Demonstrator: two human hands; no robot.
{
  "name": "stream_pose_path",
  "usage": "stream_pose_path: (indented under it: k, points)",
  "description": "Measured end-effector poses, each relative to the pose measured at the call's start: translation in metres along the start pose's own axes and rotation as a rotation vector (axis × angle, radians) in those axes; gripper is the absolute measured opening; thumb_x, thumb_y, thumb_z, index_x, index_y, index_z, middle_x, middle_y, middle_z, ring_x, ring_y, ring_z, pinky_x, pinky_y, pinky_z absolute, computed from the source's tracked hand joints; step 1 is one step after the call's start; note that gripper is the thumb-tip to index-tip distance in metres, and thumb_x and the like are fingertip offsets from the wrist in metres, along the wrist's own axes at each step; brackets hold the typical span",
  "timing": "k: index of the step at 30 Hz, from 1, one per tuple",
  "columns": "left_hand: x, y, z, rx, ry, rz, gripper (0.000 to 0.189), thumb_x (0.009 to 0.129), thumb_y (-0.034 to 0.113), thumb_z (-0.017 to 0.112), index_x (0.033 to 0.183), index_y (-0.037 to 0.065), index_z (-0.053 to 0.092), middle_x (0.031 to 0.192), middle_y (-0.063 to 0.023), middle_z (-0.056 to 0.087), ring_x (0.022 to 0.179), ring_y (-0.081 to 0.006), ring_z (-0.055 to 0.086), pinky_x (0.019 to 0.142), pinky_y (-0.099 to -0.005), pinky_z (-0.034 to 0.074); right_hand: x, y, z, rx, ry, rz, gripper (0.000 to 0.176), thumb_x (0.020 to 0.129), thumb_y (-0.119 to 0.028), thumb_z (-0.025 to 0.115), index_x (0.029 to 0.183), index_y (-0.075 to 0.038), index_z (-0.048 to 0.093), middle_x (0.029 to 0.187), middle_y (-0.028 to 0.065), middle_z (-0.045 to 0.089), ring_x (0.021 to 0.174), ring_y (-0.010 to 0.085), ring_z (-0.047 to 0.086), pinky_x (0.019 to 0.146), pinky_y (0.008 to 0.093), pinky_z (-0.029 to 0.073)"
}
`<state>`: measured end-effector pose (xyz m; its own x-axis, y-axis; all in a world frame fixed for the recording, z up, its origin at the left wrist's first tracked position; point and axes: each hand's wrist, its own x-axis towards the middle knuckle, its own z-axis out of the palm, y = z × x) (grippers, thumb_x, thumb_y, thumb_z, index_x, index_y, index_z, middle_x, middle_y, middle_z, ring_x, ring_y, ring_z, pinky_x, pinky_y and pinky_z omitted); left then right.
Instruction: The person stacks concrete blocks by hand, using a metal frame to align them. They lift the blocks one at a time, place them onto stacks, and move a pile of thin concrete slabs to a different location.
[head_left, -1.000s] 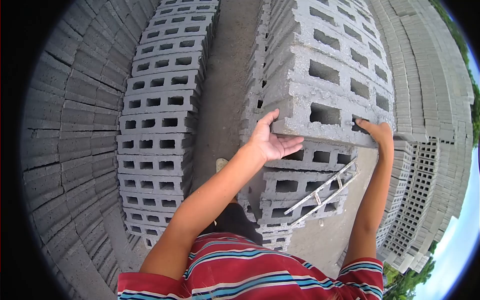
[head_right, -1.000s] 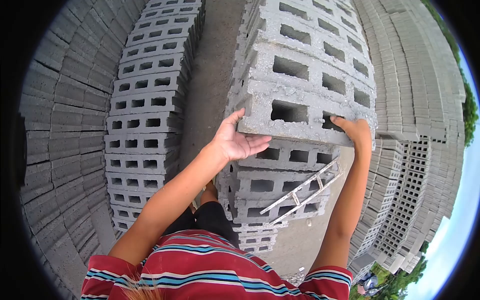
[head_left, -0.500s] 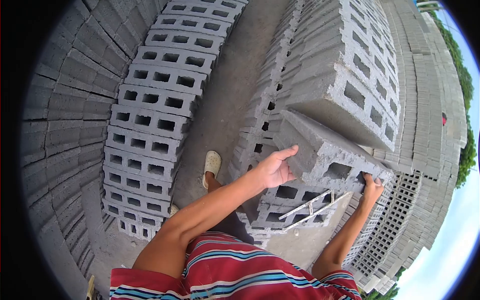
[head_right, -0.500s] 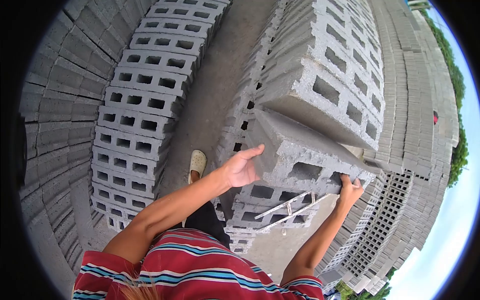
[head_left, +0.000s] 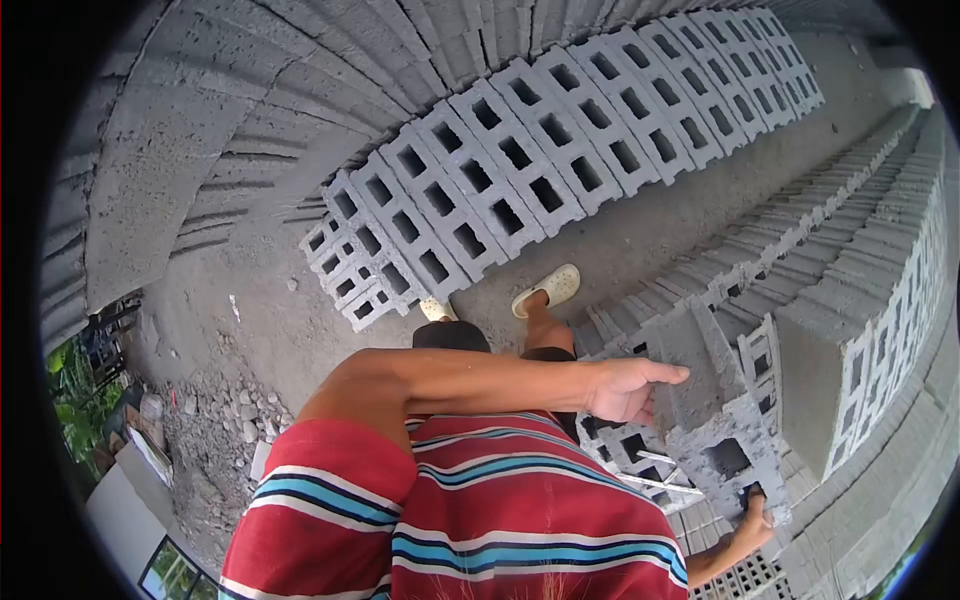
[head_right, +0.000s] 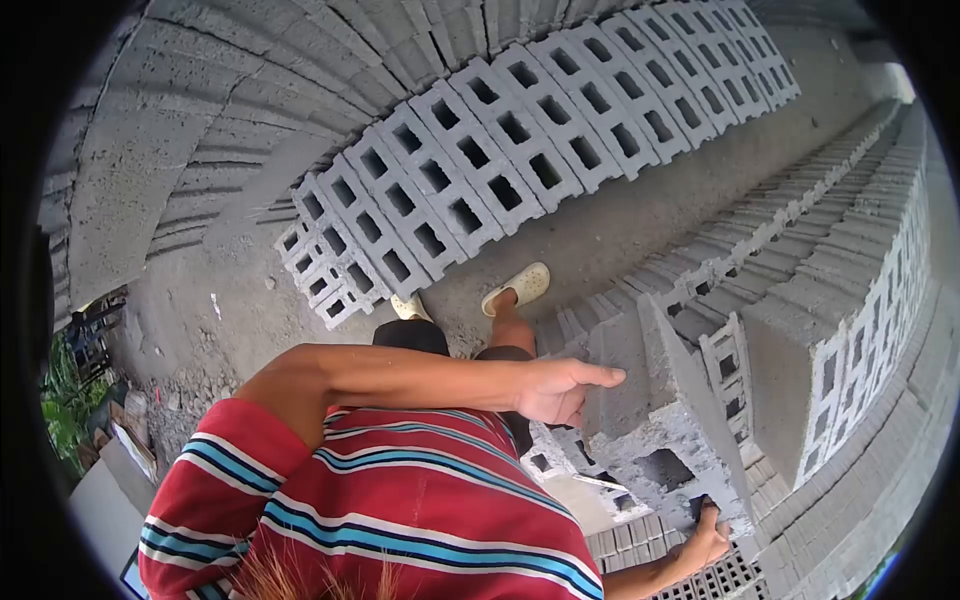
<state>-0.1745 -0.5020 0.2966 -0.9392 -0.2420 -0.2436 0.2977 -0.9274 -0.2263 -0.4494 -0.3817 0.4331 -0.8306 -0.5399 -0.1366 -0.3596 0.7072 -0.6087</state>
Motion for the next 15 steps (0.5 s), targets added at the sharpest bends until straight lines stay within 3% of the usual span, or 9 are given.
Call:
stream_pose_path:
  k: [3, 9, 15]
  points:
    - [-0.077, -0.01, -0.01, -0.074, -0.002, 0.147, 0.047, 0.086, 0.03, 0.055, 0.125, 0.008, 0.04, 0.123, -0.0103, 0.049, 0.112, -0.0235, 0.048, 0.095, -0.0427, 0.038, -0.035, -0.031, 0.025, -0.036, -0.175, -0.213, 0.035, 0.069, -0.013, 0.063, 0.094, 0.011, 0.061, 0.086, 0.0115, 0.063, 0.076, 0.0171, 0.057, 0.071, 0.0298, 0.045]
    - [-0.216, -0.046, -0.054, -0.159, -0.007, 0.449, 0.045, 0.088, 0.028, 0.052, 0.126, 0.008, 0.039, 0.122, -0.0111, 0.049, 0.111, -0.0254, 0.049, 0.094, -0.0449, 0.039, -0.118, -0.073, 0.098, -0.047, -0.393, -0.348, 0.027, 0.066, -0.012, 0.065, 0.083, 0.009, 0.063, 0.08, 0.008, 0.062, 0.071, 0.0146, 0.054, 0.069, 0.0278, 0.043]
    - [-0.335, -0.089, -0.113, -0.271, -0.004, 0.752, 0.041, 0.087, 0.026, 0.053, 0.122, 0.008, 0.043, 0.117, -0.0112, 0.053, 0.105, -0.0243, 0.054, 0.091, -0.0399, 0.044, -0.223, -0.097, 0.183, -0.045, -0.587, -0.476, 0.03, 0.062, -0.016, 0.069, 0.078, 0.009, 0.062, 0.075, 0.0084, 0.061, 0.068, 0.015, 0.053, 0.067, 0.0283, 0.043]
